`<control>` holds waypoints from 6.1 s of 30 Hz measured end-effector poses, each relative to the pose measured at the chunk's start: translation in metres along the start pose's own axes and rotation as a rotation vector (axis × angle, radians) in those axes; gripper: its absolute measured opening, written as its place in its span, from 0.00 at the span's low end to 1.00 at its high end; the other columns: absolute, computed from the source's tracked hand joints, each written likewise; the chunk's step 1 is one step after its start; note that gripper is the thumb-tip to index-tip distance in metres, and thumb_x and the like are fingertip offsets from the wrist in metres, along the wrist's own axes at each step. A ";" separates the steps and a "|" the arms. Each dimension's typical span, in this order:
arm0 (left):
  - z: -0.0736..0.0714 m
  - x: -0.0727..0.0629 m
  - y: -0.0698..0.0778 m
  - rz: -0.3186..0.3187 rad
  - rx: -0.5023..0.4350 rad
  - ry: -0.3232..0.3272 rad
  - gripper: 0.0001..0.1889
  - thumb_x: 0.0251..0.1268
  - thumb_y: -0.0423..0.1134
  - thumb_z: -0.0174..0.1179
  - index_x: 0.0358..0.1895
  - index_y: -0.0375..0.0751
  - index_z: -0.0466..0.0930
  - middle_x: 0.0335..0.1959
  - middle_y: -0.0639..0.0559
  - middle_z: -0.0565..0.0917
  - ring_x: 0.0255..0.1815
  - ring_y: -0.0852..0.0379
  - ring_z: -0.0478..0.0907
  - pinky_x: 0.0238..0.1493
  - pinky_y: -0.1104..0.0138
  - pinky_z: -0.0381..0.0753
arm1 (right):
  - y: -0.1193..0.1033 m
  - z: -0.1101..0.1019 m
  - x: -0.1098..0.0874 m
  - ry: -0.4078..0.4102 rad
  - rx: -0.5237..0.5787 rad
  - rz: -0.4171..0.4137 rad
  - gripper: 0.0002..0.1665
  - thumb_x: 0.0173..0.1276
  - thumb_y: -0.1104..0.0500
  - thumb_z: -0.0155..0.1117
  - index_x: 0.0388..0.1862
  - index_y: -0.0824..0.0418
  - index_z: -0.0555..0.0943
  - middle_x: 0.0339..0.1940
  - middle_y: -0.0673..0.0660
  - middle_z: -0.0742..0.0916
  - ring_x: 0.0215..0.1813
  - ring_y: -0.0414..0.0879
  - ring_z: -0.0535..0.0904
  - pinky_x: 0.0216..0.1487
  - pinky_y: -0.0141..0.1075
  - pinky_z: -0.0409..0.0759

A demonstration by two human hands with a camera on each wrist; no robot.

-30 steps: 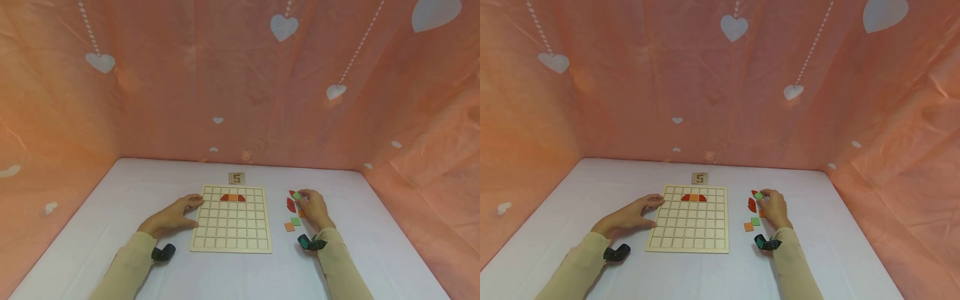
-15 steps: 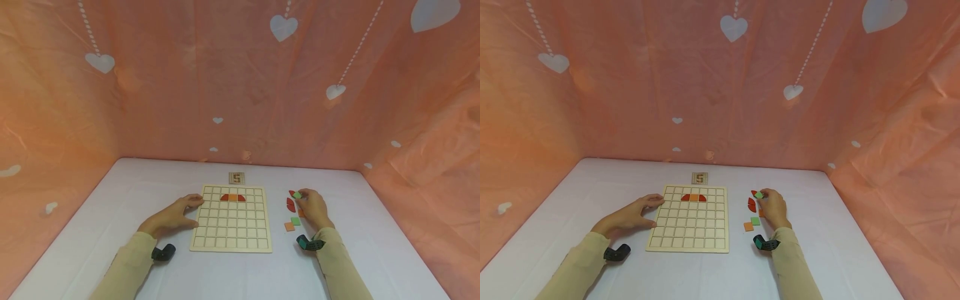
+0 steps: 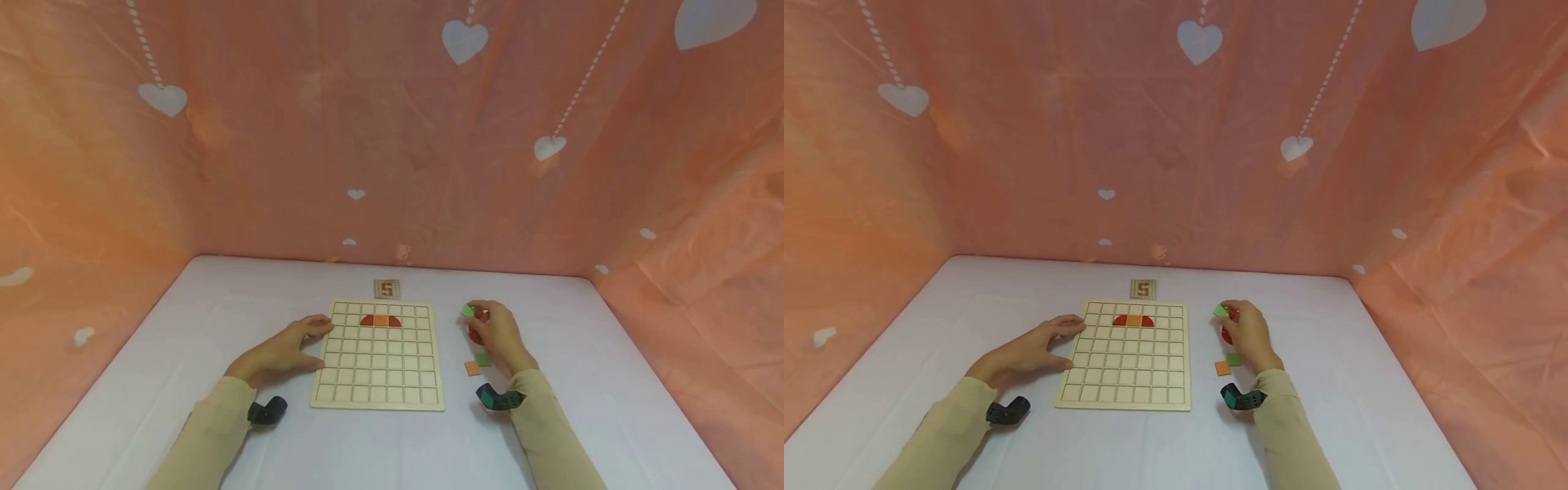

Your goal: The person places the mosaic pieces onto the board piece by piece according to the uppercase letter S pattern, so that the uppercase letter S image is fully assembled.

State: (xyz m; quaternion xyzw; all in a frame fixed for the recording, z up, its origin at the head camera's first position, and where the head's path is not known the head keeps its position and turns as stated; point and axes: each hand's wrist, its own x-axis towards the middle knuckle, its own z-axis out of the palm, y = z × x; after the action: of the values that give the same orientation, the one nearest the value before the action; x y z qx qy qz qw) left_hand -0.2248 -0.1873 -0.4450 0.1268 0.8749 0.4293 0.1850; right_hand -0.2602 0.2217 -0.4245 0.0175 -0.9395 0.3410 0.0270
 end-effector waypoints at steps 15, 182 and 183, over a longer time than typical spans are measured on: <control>-0.002 -0.002 0.002 0.017 0.000 -0.007 0.42 0.58 0.35 0.72 0.77 0.39 0.63 0.83 0.42 0.52 0.84 0.34 0.42 0.81 0.39 0.48 | -0.037 0.020 -0.011 -0.012 -0.017 -0.176 0.20 0.67 0.60 0.69 0.58 0.62 0.83 0.52 0.62 0.87 0.43 0.50 0.79 0.41 0.35 0.75; -0.001 -0.002 0.000 0.107 0.080 0.004 0.40 0.59 0.34 0.71 0.75 0.34 0.65 0.81 0.37 0.56 0.83 0.32 0.46 0.79 0.37 0.51 | -0.113 0.117 -0.020 -0.147 -0.008 -0.348 0.14 0.70 0.64 0.64 0.52 0.62 0.86 0.46 0.57 0.87 0.39 0.42 0.75 0.43 0.36 0.78; -0.001 -0.002 0.000 0.107 0.083 0.003 0.40 0.59 0.34 0.71 0.75 0.34 0.65 0.82 0.37 0.55 0.83 0.31 0.46 0.79 0.37 0.51 | -0.112 0.117 -0.019 -0.145 -0.004 -0.345 0.14 0.70 0.64 0.64 0.52 0.62 0.86 0.46 0.57 0.87 0.39 0.42 0.75 0.43 0.36 0.78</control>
State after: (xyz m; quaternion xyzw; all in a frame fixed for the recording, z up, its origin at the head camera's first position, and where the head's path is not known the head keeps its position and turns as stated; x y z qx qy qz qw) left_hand -0.2233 -0.1891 -0.4438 0.1801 0.8842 0.4023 0.1550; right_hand -0.2395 0.0608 -0.4433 0.2031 -0.9227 0.3272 0.0172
